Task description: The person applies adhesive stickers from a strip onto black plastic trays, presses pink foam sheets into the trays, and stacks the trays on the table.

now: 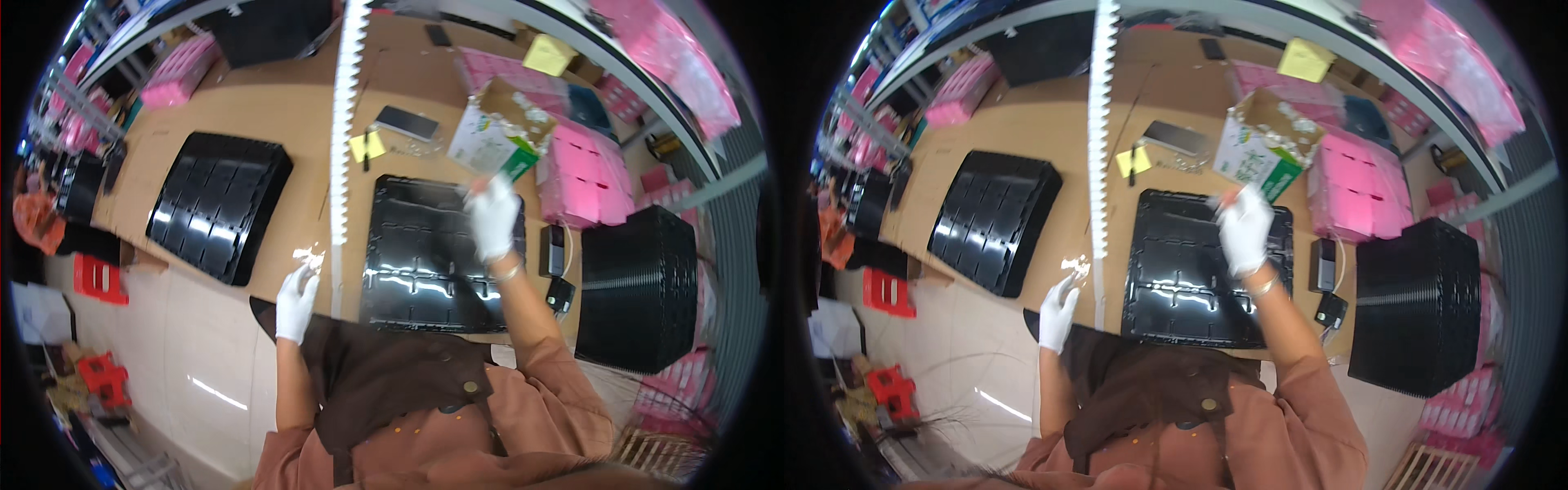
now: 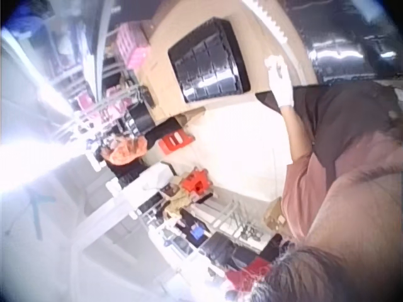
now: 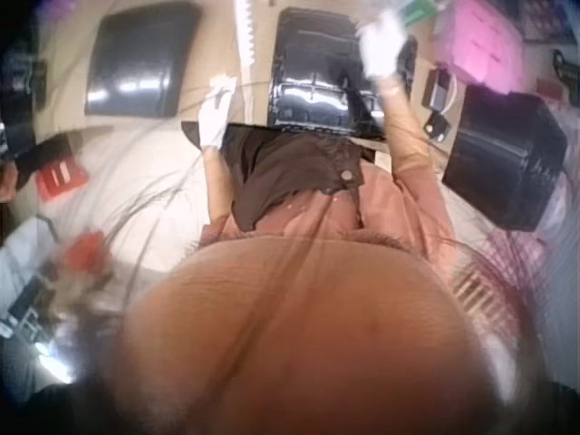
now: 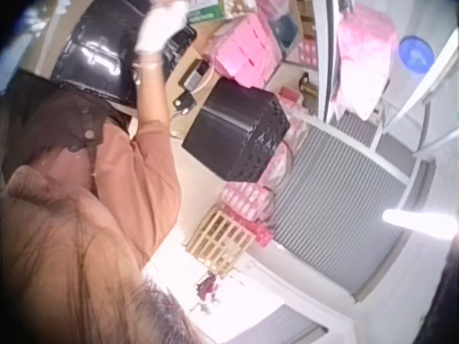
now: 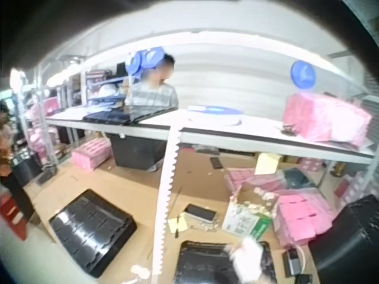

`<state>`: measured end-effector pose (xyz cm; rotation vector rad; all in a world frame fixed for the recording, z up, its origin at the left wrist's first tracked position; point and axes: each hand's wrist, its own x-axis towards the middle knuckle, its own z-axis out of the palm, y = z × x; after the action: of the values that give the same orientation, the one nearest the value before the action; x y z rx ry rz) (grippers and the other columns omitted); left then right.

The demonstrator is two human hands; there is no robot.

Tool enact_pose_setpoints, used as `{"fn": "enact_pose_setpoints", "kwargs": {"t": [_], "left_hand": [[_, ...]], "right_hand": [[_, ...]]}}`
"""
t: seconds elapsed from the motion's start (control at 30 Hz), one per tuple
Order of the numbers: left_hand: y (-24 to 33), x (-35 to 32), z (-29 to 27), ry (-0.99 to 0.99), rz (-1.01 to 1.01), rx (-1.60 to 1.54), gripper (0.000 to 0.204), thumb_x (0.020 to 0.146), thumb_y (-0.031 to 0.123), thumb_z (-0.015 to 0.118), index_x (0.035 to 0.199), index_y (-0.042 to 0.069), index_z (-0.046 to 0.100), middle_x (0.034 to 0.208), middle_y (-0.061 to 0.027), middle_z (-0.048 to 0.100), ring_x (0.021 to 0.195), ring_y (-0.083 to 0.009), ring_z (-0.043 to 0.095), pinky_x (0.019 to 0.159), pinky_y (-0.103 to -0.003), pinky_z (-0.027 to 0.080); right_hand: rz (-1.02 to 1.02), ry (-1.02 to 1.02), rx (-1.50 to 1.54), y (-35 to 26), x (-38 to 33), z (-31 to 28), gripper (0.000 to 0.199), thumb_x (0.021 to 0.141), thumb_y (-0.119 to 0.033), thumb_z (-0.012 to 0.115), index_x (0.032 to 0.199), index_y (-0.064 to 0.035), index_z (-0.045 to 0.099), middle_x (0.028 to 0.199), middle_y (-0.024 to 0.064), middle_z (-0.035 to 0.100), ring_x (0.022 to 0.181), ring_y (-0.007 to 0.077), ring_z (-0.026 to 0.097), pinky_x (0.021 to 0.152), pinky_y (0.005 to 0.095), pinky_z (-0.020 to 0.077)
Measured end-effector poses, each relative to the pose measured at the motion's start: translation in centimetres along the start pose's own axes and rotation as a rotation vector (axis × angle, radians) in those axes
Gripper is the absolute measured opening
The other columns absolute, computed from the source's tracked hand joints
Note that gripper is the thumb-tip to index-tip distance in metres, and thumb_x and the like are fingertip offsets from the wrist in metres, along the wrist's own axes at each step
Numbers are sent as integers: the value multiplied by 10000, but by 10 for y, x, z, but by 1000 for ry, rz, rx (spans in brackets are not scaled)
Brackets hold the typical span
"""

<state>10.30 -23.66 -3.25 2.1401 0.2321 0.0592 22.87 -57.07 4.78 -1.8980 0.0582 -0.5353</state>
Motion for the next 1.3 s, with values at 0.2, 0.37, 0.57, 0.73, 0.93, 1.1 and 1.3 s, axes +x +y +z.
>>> {"fn": "enact_pose_setpoints", "kwargs": {"t": [0.2,0.37,0.57,0.73,0.93,1.1,1.3], "left_hand": [[-6,11,1,-37,28,-29,343,896,139,593,1199,-22,587,1158,-172,616,1091,-262,589,934,-338,450],[-22,12,8,-31,10,-124,339,901,141,588,1190,-35,586,1161,-173,615,1081,-272,594,941,-347,450],[-12,18,1,-33,-54,-97,350,912,153,590,1200,-46,579,1177,-167,613,1081,-255,595,949,-343,446],[16,27,17,-97,-27,-92,333,916,137,586,1190,-53,584,1166,-164,620,1075,-242,596,944,-332,446],[81,25,55,-197,58,-76,221,937,131,566,1068,-17,666,923,-85,665,779,-126,617,713,-265,500],[88,6,97,-610,-53,-528,440,977,276,508,1275,-48,509,965,-101,662,784,-122,628,725,-251,506],[130,-3,178,-791,-81,-951,654,967,418,480,1435,9,277,1364,-119,455,1200,-209,492,975,-385,425]], "right_hand": [[-298,22,-626,51,172,-77,97,839,-103,583,852,-34,650,858,121,653,744,286,637,685,380,518],[-596,243,-888,68,151,-85,136,748,-183,635,809,-68,674,947,119,675,888,311,626,789,402,505],[24,349,-1078,117,91,-194,214,660,-98,644,873,-79,646,984,119,628,885,328,594,773,432,486],[-83,197,-1052,157,81,-216,161,699,-153,687,850,-104,664,862,109,641,845,305,612,729,419,493],[247,420,-525,189,97,-231,105,840,-129,591,770,-55,567,735,99,581,672,195,519,653,333,446],[-39,664,-24,111,92,-237,159,947,-125,478,807,-50,488,711,3,464,665,90,407,605,250,391],[-41,-273,-362,19,-30,-95,64,789,-86,534,832,-43,554,784,193,607,764,399,601,691,486,472]]}}
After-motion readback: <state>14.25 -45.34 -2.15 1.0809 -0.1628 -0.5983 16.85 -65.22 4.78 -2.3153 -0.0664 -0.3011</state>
